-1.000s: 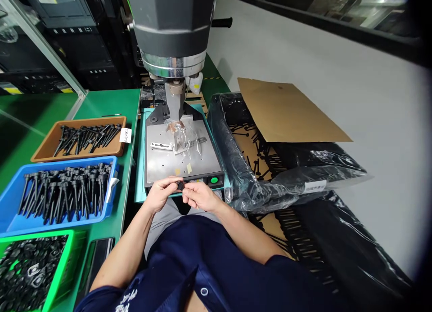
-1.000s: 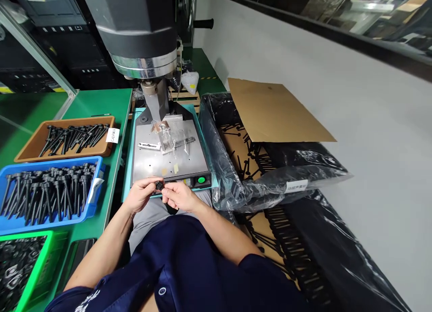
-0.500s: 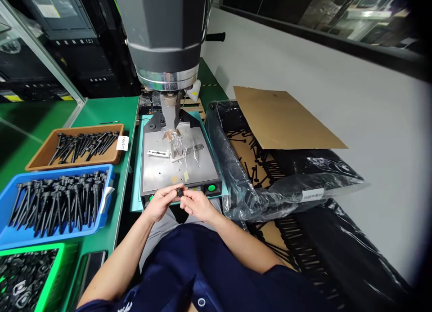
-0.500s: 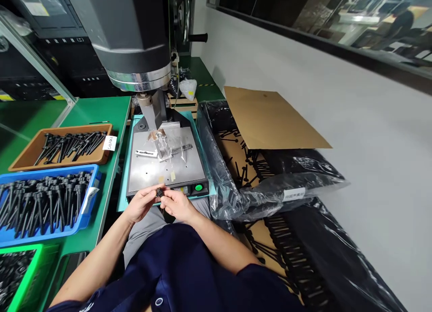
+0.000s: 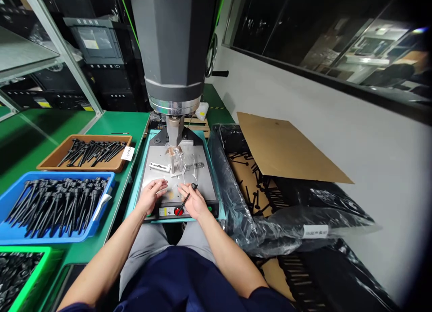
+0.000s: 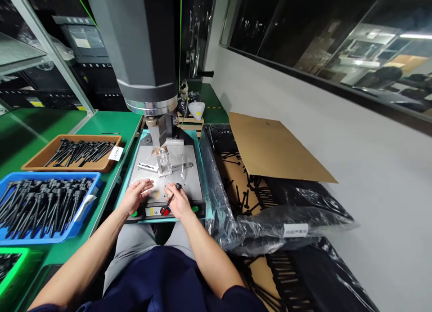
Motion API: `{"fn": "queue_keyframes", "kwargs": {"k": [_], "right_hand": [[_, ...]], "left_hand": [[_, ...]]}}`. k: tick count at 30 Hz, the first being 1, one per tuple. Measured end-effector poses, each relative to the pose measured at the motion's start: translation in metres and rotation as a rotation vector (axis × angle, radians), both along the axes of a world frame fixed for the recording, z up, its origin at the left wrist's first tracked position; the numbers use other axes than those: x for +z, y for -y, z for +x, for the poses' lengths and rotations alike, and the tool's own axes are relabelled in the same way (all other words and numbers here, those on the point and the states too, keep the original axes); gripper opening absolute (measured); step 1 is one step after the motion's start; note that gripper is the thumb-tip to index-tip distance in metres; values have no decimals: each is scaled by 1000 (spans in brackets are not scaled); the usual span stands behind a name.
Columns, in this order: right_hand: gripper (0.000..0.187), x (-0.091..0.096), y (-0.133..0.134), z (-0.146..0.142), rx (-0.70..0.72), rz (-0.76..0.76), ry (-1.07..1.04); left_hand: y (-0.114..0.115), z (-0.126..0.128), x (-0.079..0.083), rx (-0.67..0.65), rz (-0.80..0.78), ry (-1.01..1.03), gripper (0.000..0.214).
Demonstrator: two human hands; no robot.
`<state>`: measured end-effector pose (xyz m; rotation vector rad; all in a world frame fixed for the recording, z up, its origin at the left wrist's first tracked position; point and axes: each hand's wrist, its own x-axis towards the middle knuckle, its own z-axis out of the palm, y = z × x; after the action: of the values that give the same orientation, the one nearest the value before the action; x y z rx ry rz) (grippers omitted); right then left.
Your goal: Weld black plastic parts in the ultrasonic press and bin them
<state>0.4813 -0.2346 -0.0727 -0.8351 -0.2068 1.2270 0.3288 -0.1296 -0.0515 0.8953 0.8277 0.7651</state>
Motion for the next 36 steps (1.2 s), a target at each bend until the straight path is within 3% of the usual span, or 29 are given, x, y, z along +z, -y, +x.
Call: {"fn": "queue_keyframes", "kwargs": {"k": [4,10,16,18,23,27,31,36], "right_hand": [[47,8,-14,12,-35,84,42],[49,18,-16,42,-170,-6,282],[46,29,-11,79,-157,-18,432],[47,33,-14,89,-168,-19,447],[46,44,-32,114,-221,-25,450],[39,54,-46,132,-222,-1,400],[30,57,-53,143,-277,-74,253],[26,46,-46,143,-376,-205,181]], "left_hand": [[-31,13,13,0,-59,210,40],[-54,35,35,-52,-191,475,48],[-71,46,41,268,-341,561,30],[-75,48,44,320,-349,573,28],[-81,52,56,244,-260,567,21],[-82,58,61,328,-109,456,21],[-78,61,56,414,-25,399,15],[-71,58,46,427,-33,396,17]]}}
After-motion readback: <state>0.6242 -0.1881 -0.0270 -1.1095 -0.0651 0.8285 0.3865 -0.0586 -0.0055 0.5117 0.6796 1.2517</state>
